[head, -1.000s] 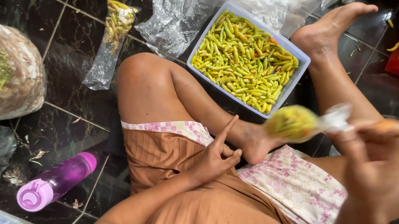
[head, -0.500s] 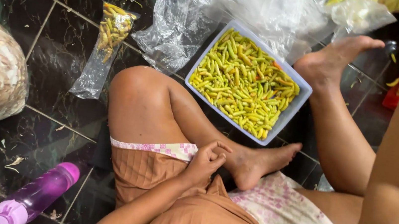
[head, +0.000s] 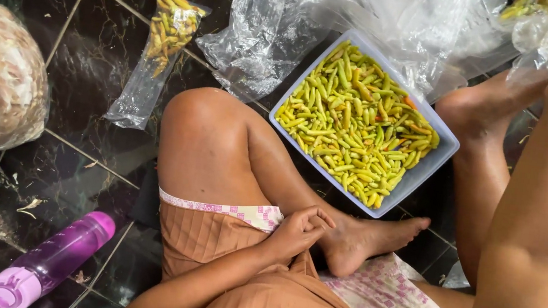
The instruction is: Packing small green chilies into individual plastic bags and tying them shut.
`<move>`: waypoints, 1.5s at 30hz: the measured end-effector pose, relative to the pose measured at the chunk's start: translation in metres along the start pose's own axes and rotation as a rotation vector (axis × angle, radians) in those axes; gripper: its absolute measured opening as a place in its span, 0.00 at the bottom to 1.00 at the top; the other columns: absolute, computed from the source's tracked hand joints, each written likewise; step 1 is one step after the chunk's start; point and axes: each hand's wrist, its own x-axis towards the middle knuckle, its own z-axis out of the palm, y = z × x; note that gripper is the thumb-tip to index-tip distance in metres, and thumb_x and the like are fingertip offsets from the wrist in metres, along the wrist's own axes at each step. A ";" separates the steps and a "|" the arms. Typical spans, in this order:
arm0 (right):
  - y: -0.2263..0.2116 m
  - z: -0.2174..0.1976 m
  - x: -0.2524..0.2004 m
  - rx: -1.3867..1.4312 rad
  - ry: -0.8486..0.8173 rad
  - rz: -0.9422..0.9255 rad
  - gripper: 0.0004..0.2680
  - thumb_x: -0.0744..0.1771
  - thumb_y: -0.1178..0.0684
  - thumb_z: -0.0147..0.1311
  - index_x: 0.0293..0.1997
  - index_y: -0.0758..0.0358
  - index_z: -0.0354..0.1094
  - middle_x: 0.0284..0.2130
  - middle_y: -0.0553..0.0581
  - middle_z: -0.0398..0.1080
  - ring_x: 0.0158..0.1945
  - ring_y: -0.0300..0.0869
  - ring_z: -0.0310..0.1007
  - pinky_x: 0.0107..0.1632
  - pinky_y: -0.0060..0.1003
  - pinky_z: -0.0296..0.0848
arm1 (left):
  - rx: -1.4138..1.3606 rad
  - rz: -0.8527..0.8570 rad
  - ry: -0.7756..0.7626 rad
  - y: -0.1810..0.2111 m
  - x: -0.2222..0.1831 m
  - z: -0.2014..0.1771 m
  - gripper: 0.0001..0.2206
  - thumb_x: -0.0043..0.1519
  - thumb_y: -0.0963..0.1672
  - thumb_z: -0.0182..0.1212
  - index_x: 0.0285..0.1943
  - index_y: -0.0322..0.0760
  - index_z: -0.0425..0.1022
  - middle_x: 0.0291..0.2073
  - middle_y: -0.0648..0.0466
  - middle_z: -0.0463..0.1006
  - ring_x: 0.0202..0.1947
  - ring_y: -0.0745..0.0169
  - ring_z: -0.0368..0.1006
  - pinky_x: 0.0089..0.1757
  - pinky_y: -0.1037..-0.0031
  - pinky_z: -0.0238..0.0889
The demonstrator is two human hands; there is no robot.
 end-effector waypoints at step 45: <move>-0.405 0.088 -0.452 -0.227 -0.926 0.143 0.09 0.65 0.52 0.62 0.49 0.56 0.77 0.44 0.58 0.79 0.52 0.55 0.78 0.56 0.49 0.72 | -0.176 0.323 -0.044 -0.058 0.015 -0.013 0.16 0.59 0.38 0.65 0.58 0.31 0.75 0.43 0.45 0.81 0.46 0.64 0.75 0.49 0.73 0.71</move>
